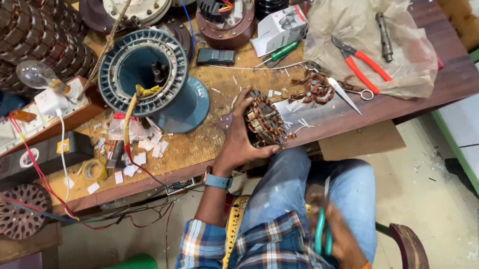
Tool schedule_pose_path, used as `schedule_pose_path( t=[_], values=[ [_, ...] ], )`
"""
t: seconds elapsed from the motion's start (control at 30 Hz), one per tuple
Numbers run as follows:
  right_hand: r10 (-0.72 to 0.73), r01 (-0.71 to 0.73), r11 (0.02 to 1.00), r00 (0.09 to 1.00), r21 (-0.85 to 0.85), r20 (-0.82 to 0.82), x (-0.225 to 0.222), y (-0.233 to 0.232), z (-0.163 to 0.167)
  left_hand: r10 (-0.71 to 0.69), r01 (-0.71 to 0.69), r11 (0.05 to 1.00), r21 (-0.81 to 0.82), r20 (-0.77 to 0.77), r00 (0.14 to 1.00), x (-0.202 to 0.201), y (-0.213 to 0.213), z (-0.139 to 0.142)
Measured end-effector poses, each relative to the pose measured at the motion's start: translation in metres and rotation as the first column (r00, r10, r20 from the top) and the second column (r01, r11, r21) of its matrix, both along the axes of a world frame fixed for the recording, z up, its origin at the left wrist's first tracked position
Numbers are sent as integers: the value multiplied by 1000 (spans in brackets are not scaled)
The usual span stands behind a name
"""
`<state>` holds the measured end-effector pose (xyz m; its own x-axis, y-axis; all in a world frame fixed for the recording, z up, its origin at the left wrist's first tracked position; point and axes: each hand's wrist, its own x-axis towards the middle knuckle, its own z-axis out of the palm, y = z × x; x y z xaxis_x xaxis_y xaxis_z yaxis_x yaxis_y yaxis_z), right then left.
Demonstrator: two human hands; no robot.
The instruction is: The person uses pliers to pull and cut copper windings from a motor stator core. They repeatedly grip, pull, and snip the coils, rotating the stator to access different slots and removing the wire in sections.
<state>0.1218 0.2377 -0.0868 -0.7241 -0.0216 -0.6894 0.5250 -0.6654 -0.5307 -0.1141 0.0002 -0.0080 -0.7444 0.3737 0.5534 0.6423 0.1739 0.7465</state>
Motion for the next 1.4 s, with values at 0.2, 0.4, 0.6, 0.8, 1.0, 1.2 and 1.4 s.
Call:
schedule_pose_path(
  t=[0.2,0.4,0.6,0.8,1.0,1.2,1.4],
  values=[
    [66,-134,939,974,-316,-217,57,2,-19,-39,37,999,21,94,995,1,-3,1],
    [358,-353,856,932,379,58,11,22,6,-32,31,999,23,40,999,-2,-1,-3],
    [741,-21,249,648,968,-176,-64,-8,69,8,-7,1000,-29,36,999,1,-1,0],
    [744,90,209,631,974,-218,-89,-26,95,28,-31,998,-58,-45,999,5,1,1],
    [672,16,188,728,982,-140,-102,-36,74,38,-42,995,-86,-52,998,6,0,1],
    [263,-376,906,861,-196,-436,-89,-27,45,-25,25,999,-30,-7,1000,5,2,0],
    [-290,-293,354,869,-888,-402,-67,-62,3,-81,81,997,4,-67,994,2,2,-3]
  ],
)
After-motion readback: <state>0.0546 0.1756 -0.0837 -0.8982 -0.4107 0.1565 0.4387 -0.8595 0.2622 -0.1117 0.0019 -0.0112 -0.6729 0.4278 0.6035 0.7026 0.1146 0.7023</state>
